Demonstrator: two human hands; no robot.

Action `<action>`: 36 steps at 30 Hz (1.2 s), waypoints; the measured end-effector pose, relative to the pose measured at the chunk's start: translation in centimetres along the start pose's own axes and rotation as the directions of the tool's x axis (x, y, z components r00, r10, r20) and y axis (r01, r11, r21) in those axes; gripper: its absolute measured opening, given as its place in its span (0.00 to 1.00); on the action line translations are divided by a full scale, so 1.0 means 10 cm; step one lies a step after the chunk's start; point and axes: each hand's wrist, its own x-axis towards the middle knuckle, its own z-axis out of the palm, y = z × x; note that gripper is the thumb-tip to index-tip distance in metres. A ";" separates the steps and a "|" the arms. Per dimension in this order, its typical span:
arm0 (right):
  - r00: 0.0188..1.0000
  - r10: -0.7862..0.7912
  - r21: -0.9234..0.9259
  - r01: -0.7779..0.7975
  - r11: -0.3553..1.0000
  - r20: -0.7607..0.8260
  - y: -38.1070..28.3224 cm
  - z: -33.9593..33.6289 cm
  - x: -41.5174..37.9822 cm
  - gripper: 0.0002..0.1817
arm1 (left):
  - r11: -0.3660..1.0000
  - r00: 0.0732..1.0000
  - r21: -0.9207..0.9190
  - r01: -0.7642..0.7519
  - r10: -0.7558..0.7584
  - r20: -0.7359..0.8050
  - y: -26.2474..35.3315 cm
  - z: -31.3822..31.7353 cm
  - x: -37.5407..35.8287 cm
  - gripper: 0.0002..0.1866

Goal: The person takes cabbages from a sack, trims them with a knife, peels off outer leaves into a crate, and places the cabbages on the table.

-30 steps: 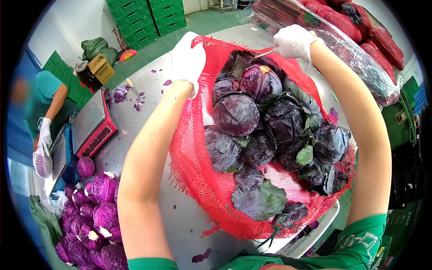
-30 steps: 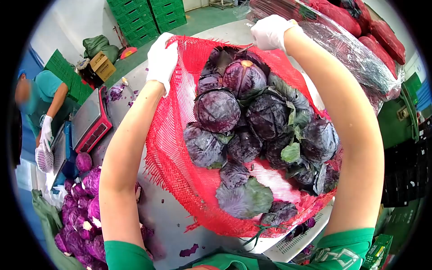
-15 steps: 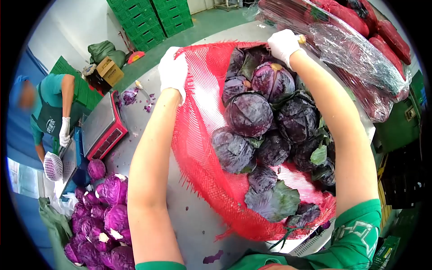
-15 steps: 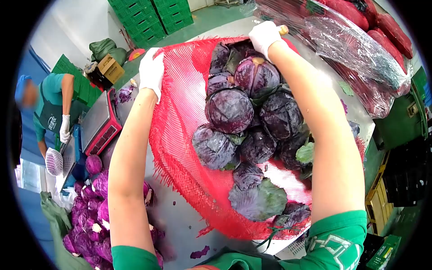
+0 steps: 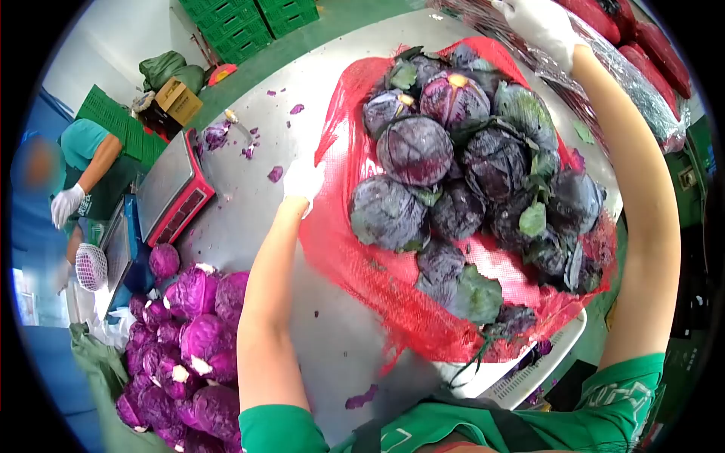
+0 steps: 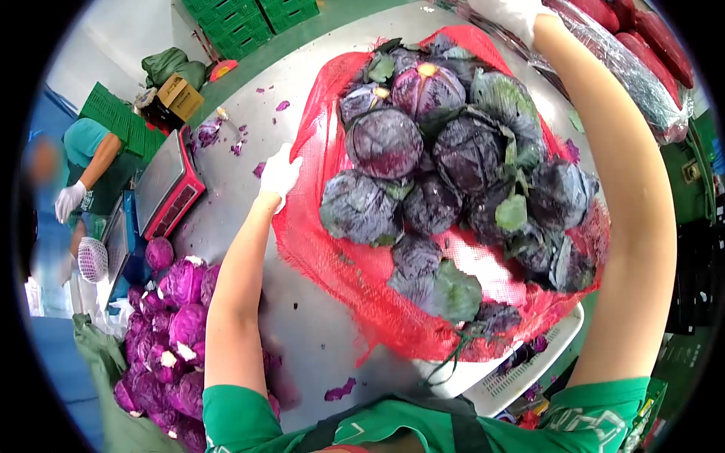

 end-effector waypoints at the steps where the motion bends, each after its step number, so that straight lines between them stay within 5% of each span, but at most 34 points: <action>1: 0.997 -0.043 0.177 0.054 0.983 -0.062 -0.09 0.02 -0.14 0.19 | 1.000 1.000 0.006 0.007 -0.007 0.014 -0.05 0.02 -0.11 0.17; 3: 0.987 0.023 0.561 -0.111 0.821 0.162 -0.34 -0.16 -0.75 0.25 | 0.999 0.993 0.054 -0.008 0.002 0.121 -0.15 0.06 -0.23 0.19; 4: 0.988 -0.074 0.645 -0.031 0.763 0.135 -0.49 -0.34 -1.11 0.24 | 0.990 0.984 0.116 0.079 -0.096 0.149 -0.24 0.09 -0.26 0.20; 5: 0.938 -0.091 0.643 -0.157 0.750 0.334 -0.64 -0.57 -1.44 0.23 | 0.983 0.965 0.100 0.156 -0.173 0.197 -0.24 0.05 -0.36 0.24; 7: 0.936 -0.123 0.782 -0.199 0.590 0.331 -0.79 -0.46 -2.22 0.17 | 0.990 0.960 0.052 0.134 -0.143 0.240 -0.36 0.05 -0.49 0.34; 8: 0.965 -0.156 0.824 -0.091 0.559 0.212 -0.84 -0.35 -2.62 0.15 | 0.954 0.966 0.273 0.126 -0.180 0.184 -0.15 -0.07 -0.61 0.43; 9: 0.948 -0.129 0.838 -0.187 0.513 0.291 -0.91 -0.31 -2.99 0.16 | 0.918 0.977 0.374 0.134 -0.184 0.103 0.08 -0.18 -0.78 0.43; 11: 0.867 -0.024 0.838 -0.472 0.274 0.497 -1.01 -0.30 -3.60 0.17 | 0.939 0.968 0.341 -0.040 0.120 -0.218 0.19 -0.14 -1.07 0.40; 12: 0.875 0.040 0.836 -0.474 0.278 0.483 -1.04 -0.21 -3.90 0.18 | 0.936 0.969 0.346 -0.069 0.145 -0.199 0.35 -0.15 -1.24 0.40; 14: 0.865 0.179 0.782 -0.500 0.372 0.468 -1.14 -0.03 -4.55 0.20 | 0.871 0.846 0.209 -0.445 0.485 -0.222 0.81 -0.21 -1.77 0.37; 16: 0.796 0.311 0.663 -0.605 0.440 0.520 -1.28 0.11 -5.12 0.22 | 0.743 0.747 0.101 -0.661 0.664 0.007 1.09 -0.12 -2.41 0.41; 17: 0.789 0.318 0.664 -0.614 0.427 0.525 -1.32 0.21 -5.41 0.22 | 0.747 0.735 0.048 -0.663 0.638 0.228 1.13 -0.03 -2.72 0.46; 18: 0.809 0.334 0.676 -0.587 0.445 0.483 -1.35 0.21 -5.62 0.22 | 0.684 0.681 0.089 -0.724 0.689 0.249 1.14 0.12 -3.02 0.50; 21: 0.821 0.383 0.665 -0.569 0.484 0.424 -1.37 0.18 -6.05 0.20 | 0.786 0.690 0.120 -0.607 0.446 0.569 1.06 0.51 -3.63 0.60; 22: 0.774 0.434 0.726 -0.610 0.318 0.461 -1.35 0.29 -6.20 0.20 | 0.790 0.706 0.120 -0.602 0.455 0.543 0.94 0.69 -3.76 0.61; 25: 0.693 0.553 0.663 -0.685 0.303 0.463 -1.02 0.18 -6.25 0.21 | 0.785 0.735 0.160 -0.598 0.458 0.499 0.94 1.01 -3.88 0.60; 27: 0.535 0.656 0.810 -0.547 -0.211 0.532 -0.71 0.43 -6.37 0.24 | 0.778 0.743 0.081 -0.623 0.557 0.371 1.00 1.31 -3.72 0.56; 29: 0.420 0.709 0.733 -0.651 -0.201 0.567 -0.27 0.63 -6.43 0.26 | 0.783 0.759 0.128 -0.609 0.529 0.380 1.30 1.52 -3.49 0.50; 31: 0.276 0.644 0.651 -0.600 -0.465 0.714 0.06 0.66 -6.41 0.24 | 0.839 0.822 0.208 -0.503 0.390 0.415 1.73 1.70 -3.28 0.48; 36: 0.380 0.723 0.795 -0.463 -0.392 0.577 -0.07 0.12 -6.28 0.21 | 0.891 0.886 0.284 -0.353 0.221 0.408 2.22 2.17 -2.38 0.45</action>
